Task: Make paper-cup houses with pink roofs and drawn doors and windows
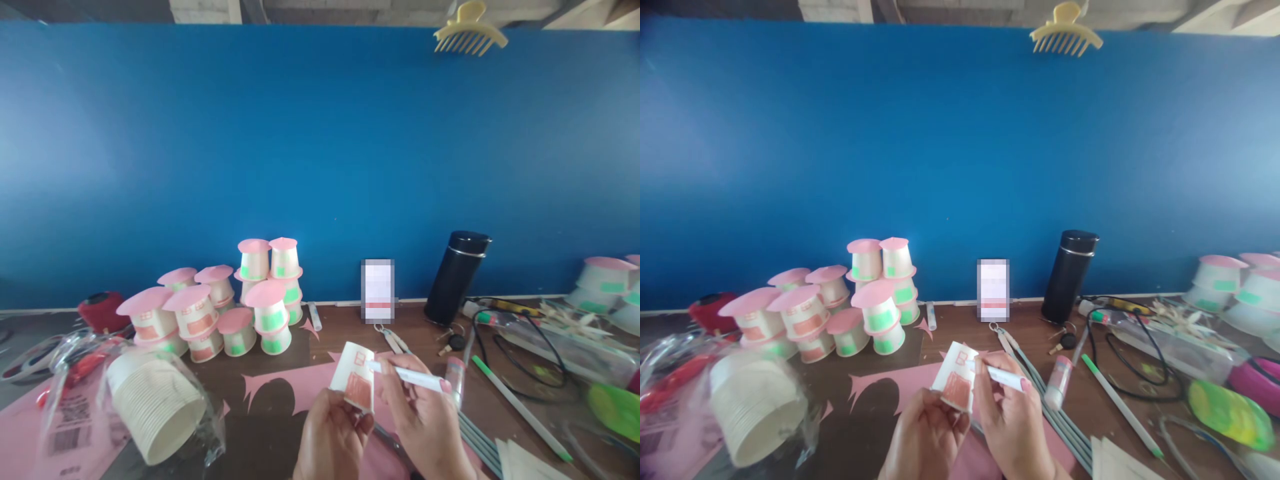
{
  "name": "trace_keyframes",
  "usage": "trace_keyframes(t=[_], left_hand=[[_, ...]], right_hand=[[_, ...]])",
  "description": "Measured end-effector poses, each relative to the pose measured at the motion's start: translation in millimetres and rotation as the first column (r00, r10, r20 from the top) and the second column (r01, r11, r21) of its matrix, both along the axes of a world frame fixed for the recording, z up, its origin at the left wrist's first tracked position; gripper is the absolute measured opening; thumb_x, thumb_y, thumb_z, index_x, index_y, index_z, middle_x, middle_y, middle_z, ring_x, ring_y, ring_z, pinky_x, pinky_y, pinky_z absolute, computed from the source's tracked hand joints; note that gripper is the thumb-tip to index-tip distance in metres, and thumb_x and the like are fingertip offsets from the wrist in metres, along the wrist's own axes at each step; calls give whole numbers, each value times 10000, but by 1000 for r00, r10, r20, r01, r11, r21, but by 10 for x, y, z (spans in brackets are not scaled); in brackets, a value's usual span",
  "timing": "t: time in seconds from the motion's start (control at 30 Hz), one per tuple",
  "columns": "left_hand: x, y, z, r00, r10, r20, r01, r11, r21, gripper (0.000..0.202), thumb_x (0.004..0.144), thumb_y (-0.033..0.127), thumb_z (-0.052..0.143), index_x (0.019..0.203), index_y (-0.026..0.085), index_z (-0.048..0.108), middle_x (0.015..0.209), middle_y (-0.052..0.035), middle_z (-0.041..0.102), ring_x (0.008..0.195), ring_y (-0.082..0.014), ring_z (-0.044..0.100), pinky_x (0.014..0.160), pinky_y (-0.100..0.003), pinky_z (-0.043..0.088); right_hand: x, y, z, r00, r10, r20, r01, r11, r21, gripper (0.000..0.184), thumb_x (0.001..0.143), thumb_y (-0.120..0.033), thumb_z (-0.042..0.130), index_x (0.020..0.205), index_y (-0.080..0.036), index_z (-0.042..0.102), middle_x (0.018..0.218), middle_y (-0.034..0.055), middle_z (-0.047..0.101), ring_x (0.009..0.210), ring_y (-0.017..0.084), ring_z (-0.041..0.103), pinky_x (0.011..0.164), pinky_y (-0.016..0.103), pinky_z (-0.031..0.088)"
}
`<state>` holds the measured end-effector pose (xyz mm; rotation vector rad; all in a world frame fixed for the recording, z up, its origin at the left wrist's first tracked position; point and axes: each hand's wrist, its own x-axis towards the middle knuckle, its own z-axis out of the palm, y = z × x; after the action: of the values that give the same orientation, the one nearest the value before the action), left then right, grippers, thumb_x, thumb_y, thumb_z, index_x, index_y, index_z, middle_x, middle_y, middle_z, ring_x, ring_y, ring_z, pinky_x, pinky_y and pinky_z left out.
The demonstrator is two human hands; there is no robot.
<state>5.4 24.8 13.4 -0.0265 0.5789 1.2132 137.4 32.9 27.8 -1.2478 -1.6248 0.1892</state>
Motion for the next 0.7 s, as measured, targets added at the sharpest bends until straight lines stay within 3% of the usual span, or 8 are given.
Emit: trace_keyframes(t=[0.27, 0.47, 0.6, 0.7], left_hand=[[-4, -16, 16, 1000, -1, 9, 1, 1000, 15, 116, 675, 128, 580, 561, 146, 595, 588, -49, 641, 593, -152, 557, 666, -309, 423], [6, 10, 71, 1000, 27, -17, -28, 994, -103, 234, 750, 104, 483, 536, 158, 563, 537, -41, 621, 536, -148, 547, 649, -320, 421], [13, 15, 65, 999, 29, -23, -31, 995, -96, 227, 750, 110, 488, 540, 163, 554, 541, -38, 626, 534, -147, 549, 647, -319, 419], [13, 4, 65, 999, 27, -32, -29, 996, -86, 208, 723, 113, 508, 525, 172, 533, 528, -31, 618, 527, -143, 539, 649, -316, 419]], right_hand=[[-19, -9, 48, 1000, -5, -4, 5, 1000, -4, 208, 935, -338, 480, 911, -198, 632, 664, 45, 695, 563, 183, 681, 458, 238, 498], [-25, -35, 60, 997, 46, -67, -45, 999, 22, 185, 939, -314, 481, 956, -198, 625, 657, 33, 642, 636, 186, 669, 532, 242, 513], [-7, -34, 79, 998, 1, -60, 1, 1000, 29, 164, 934, -312, 495, 934, -210, 624, 606, -5, 594, 617, 168, 649, 633, 250, 525], [0, -26, 73, 998, -13, -56, 14, 1000, 16, 170, 935, -320, 493, 921, -215, 626, 595, -11, 586, 611, 166, 645, 617, 242, 519]])
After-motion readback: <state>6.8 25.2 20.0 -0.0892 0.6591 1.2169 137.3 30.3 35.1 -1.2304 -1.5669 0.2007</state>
